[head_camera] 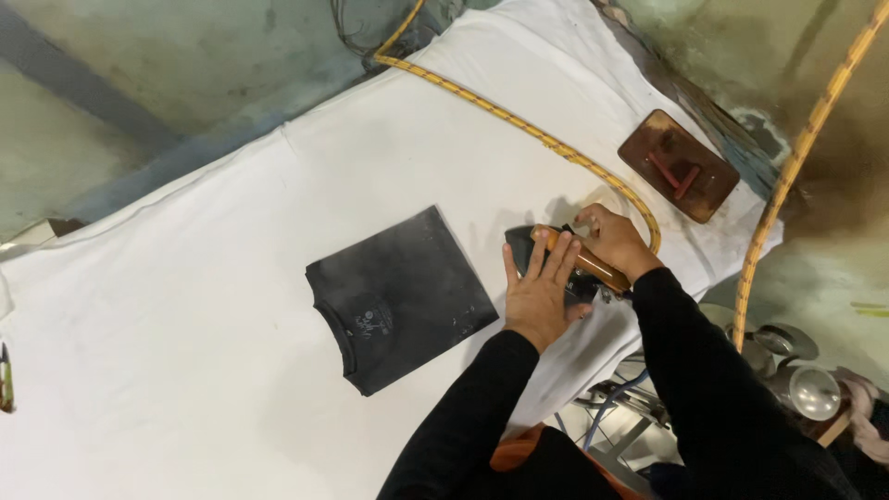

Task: The person irons and folds a black t-shirt and a blue collared shirt on a white surface using a steam iron.

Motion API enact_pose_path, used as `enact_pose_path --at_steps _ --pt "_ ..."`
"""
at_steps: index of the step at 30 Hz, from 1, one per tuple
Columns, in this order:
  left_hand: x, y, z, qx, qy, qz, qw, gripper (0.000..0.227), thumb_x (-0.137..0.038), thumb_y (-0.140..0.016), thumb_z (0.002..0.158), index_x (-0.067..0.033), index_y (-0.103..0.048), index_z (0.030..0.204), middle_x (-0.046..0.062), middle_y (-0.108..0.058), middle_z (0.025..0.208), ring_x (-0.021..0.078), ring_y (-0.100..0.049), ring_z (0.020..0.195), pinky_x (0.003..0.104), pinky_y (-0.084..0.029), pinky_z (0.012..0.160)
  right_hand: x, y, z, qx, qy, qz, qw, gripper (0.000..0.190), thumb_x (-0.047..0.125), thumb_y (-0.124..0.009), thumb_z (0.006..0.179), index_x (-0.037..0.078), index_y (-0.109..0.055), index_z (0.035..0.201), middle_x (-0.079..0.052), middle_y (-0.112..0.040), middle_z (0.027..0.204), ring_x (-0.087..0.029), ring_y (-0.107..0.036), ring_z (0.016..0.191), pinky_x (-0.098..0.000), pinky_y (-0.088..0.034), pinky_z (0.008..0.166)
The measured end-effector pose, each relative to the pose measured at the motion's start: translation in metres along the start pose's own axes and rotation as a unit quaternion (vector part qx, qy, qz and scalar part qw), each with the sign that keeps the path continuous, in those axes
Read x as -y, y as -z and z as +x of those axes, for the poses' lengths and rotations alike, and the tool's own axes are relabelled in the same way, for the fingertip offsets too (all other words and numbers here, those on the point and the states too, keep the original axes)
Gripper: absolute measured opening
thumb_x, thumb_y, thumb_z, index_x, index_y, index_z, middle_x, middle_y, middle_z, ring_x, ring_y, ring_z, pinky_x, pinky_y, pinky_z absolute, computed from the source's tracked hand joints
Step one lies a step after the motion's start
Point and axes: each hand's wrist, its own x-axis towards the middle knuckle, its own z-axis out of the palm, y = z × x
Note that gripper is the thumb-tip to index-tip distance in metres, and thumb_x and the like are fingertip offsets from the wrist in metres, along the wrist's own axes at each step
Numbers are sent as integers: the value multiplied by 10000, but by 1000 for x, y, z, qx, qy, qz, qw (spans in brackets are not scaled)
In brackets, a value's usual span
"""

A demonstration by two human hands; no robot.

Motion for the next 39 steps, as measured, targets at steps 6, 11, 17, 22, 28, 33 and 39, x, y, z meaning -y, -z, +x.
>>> enact_pose_path --at_steps 6,11,17,22,28,33,39 --pt "-8 8 2 -3 18 18 1000 971 -653 -497 724 -161 -42 1428 -13 -6 1500 223 56 1378 584 133 1063 51 19 -16 -21 -67 -156 985 409 428 -655 735 261 -457 1051 -116 -655 927 -319 -599 980 -419 -466 835" --pt "8 20 -24 -58 43 -119 990 812 -607 -389 783 -208 -81 1419 -28 -63 1493 255 47 1381 634 129 1028 44 21 -14 -35 48 -37 998 325 303 -633 786 135 -544 1050 -145 -641 938 -311 -593 884 -409 -451 789" --pt "89 -27 -138 -365 342 -237 833 573 -237 -621 713 -141 -426 1243 116 -458 1245 315 -429 1122 496 -334 882 138 -12 -35 -214 397 31 892 175 -3 -528 897 71 -633 1016 -96 -587 997 -262 -519 960 -353 -383 869" --pt "112 -80 -187 -292 555 -317 712 587 -376 -563 768 -95 -390 1254 102 -574 1070 316 -526 1004 511 -394 792 236 -122 -14 -4 550 102 829 206 29 -511 908 43 -627 1077 -102 -608 1055 -245 -554 991 -347 -446 868" --pt "130 -92 -161 -233 611 -319 686 409 -423 -653 693 -174 -521 989 79 -632 906 301 -584 890 462 -383 742 282 -186 20 131 400 -220 880 552 253 -554 821 230 -377 1344 -128 -452 1187 -336 -354 1165 -518 -261 912" --pt "125 -81 -163 -287 509 -472 660 319 -326 -598 661 -137 -535 910 122 -559 911 340 -555 830 443 -412 708 274 -177 57 125 365 -242 890 563 460 -660 651 229 -589 1160 -107 -518 1192 -380 -420 1105 -487 -308 892" --pt "85 -40 -295 -516 373 -492 594 192 -210 -544 786 -159 -431 932 6 -595 957 177 -580 839 313 -417 718 310 -121 -28 416 448 121 782 381 -55 -488 823 -99 -481 1201 -181 -514 1196 -269 -489 1114 -382 -375 1047"
